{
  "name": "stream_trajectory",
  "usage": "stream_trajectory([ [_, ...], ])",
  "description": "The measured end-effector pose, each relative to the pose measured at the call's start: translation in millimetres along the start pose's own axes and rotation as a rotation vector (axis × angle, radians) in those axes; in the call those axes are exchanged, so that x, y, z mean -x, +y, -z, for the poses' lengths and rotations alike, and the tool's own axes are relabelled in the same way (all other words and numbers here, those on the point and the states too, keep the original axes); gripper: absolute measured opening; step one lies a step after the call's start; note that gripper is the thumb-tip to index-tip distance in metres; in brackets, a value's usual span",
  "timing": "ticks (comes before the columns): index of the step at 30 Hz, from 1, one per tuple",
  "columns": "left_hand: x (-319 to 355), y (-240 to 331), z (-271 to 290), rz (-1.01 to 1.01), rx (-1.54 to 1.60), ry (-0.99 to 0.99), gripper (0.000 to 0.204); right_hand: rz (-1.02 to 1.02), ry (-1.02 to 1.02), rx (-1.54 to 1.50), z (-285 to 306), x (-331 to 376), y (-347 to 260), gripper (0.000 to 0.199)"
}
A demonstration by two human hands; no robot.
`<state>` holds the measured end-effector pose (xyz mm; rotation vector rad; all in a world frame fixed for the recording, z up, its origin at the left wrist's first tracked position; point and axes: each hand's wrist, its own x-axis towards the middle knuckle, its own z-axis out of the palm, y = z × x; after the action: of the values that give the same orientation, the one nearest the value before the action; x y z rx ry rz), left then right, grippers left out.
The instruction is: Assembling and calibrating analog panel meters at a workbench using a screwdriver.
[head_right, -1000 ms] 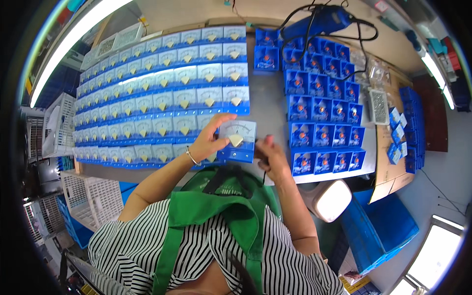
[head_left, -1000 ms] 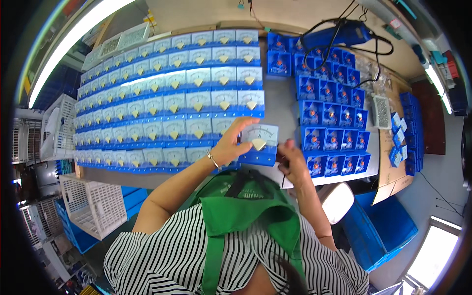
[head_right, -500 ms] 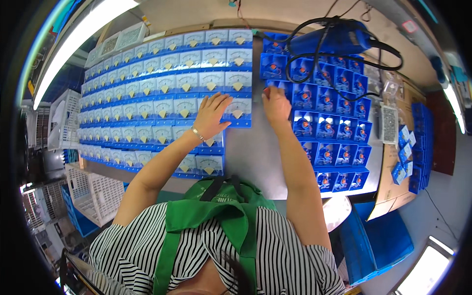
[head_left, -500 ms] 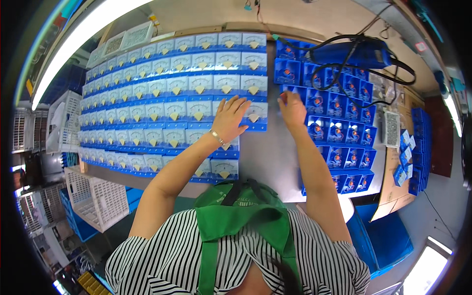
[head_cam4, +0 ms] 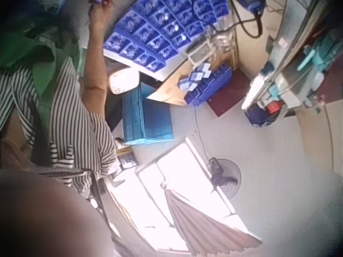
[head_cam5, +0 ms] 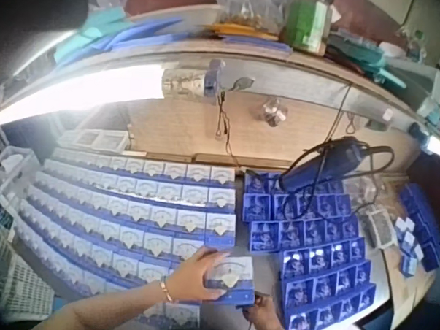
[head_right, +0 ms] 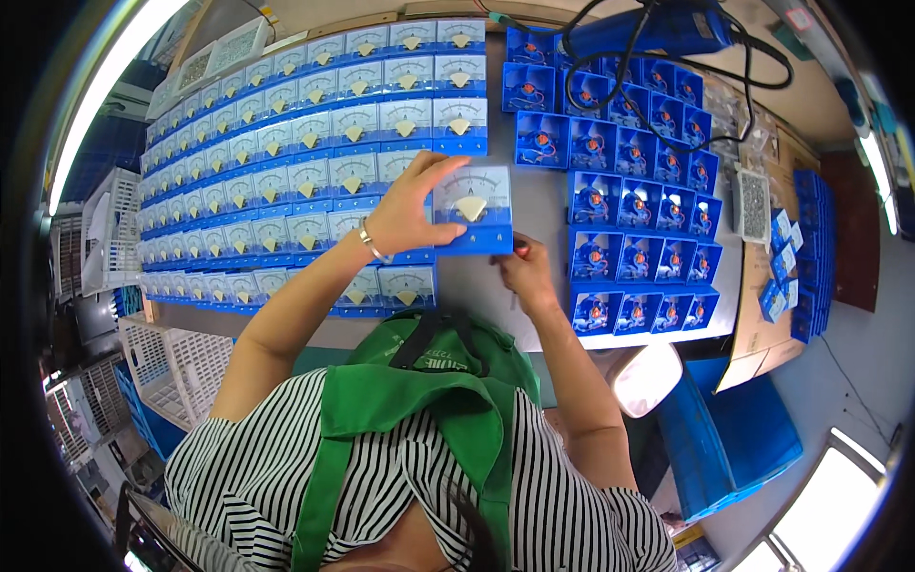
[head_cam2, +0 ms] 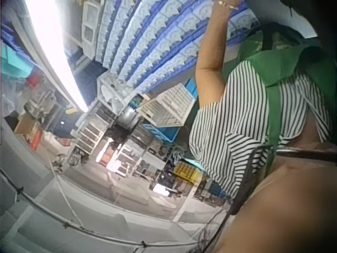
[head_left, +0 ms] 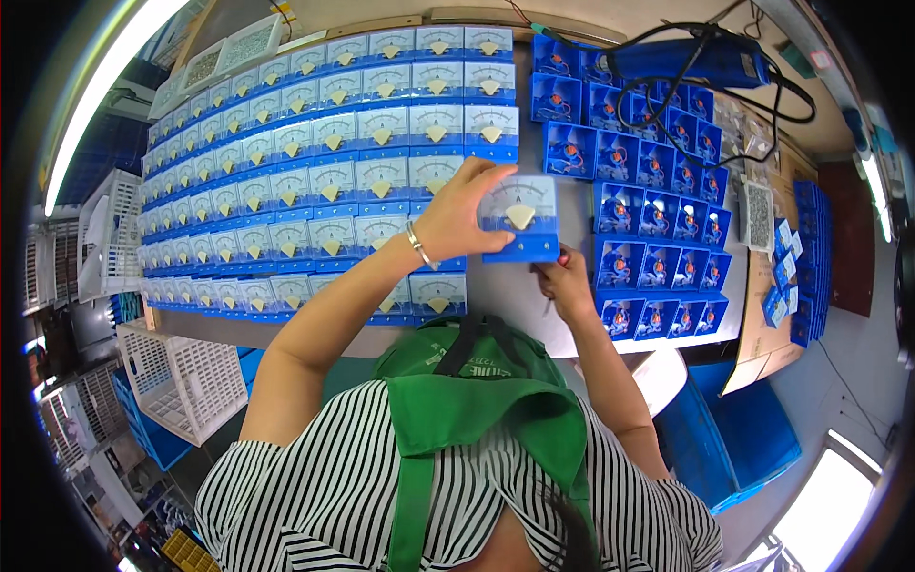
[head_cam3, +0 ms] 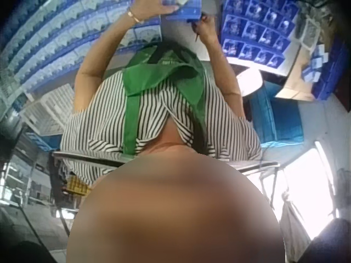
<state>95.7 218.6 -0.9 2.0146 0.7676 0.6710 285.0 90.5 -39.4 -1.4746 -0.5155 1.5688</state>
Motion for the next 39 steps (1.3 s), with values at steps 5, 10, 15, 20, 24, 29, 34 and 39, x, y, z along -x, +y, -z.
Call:
stream_trajectory([
  [5, 20, 35, 15, -0.096, 0.092, -0.004, 0.083, 0.183, -0.216, -0.415, -26, 15, 2, 0.003],
  [10, 32, 48, 23, 0.048, 0.182, -0.064, 0.092, 0.095, -0.198, -0.487, -38, 26, 0, 0.004],
  [15, 34, 55, 24, 0.073, 0.239, -0.062, 0.092, 0.129, -0.221, -0.535, -40, 26, 10, 0.008],
  [20, 34, 53, 24, 0.099, 0.260, -0.063, 0.091, 0.184, -0.147, -0.607, -53, 35, 4, 0.013],
  [24, 31, 52, 24, 0.118, 0.274, -0.072, 0.092, 0.232, -0.152, -0.635, -51, 29, 14, 0.017],
  [29, 30, 48, 23, 0.123, 0.315, -0.049, 0.092, 0.286, -0.130, -0.621, -55, 29, 10, 0.020],
  [34, 29, 48, 26, 0.121, 0.300, -0.051, 0.092, 0.311, -0.181, -0.573, -50, 25, 15, 0.036],
  [39, 32, 47, 26, 0.142, 0.306, -0.047, 0.093, 0.318, -0.192, -0.623, -58, 28, 6, 0.021],
])
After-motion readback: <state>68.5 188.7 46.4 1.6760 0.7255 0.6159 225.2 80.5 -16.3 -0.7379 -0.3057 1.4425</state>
